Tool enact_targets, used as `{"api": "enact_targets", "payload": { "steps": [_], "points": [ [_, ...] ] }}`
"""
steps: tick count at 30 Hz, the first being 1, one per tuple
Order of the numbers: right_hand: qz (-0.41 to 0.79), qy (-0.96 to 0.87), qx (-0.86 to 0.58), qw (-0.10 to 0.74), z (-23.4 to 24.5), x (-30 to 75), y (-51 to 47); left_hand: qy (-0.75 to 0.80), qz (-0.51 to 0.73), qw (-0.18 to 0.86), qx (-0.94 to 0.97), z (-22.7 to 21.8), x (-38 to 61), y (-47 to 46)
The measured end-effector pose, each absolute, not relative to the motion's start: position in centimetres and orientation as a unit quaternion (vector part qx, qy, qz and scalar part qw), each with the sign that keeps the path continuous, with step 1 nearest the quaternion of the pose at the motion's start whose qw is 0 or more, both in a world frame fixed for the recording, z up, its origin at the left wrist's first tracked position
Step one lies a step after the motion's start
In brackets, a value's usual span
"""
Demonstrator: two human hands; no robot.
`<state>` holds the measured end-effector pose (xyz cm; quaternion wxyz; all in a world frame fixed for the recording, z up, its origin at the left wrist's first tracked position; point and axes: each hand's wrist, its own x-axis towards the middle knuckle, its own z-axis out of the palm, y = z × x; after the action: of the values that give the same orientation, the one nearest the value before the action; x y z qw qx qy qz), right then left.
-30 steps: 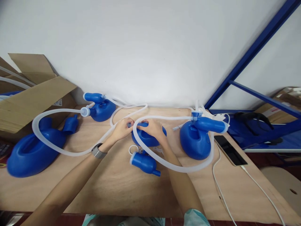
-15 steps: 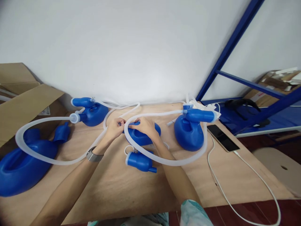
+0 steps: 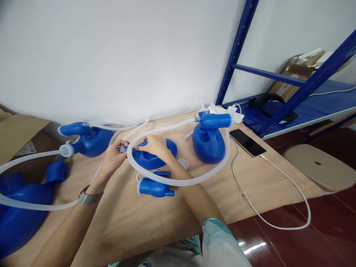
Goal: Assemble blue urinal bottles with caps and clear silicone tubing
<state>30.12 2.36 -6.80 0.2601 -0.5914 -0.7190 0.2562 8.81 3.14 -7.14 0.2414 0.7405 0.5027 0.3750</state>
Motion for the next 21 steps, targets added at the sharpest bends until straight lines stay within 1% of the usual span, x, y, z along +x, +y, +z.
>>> {"api": "enact_targets", "payload": {
  "steps": [2, 6, 8, 10, 12, 16, 18, 21],
  "points": [
    [0.249, -0.732, -0.571, 0.277, -6.8, 30.4, 2.2, 0.491, 0.37, 0.182, 0.767, -7.4, 8.6, 2.9],
    [0.203, -0.754, -0.525, 0.338, -7.1, 33.1, 0.3, 0.47, 0.357, 0.0, 0.807, -8.3, 8.4, 0.5],
    [0.176, -0.749, -0.537, 0.346, -8.1, 35.5, -1.9, 0.449, 0.359, -0.042, 0.817, -9.2, 8.1, -1.7],
    [0.178, -0.738, -0.566, 0.321, -10.0, 38.2, -4.6, 0.402, 0.357, -0.034, 0.842, -10.3, 7.6, -4.1],
    [0.187, -0.728, -0.593, 0.288, -12.5, 40.4, -7.4, 0.353, 0.337, 0.004, 0.873, -11.6, 7.1, -6.4],
    [0.168, -0.769, -0.585, 0.197, -16.9, 41.7, -10.6, 0.325, 0.229, 0.113, 0.91, -14.0, 7.1, -9.2],
    [0.155, -0.781, -0.578, 0.179, -17.6, 41.2, -11.0, 0.335, 0.186, 0.169, 0.908, -14.9, 7.5, -9.6],
    [0.145, -0.782, -0.576, 0.19, -17.2, 40.1, -10.6, 0.366, 0.177, 0.215, 0.888, -15.7, 7.6, -9.8]
  ]
}}
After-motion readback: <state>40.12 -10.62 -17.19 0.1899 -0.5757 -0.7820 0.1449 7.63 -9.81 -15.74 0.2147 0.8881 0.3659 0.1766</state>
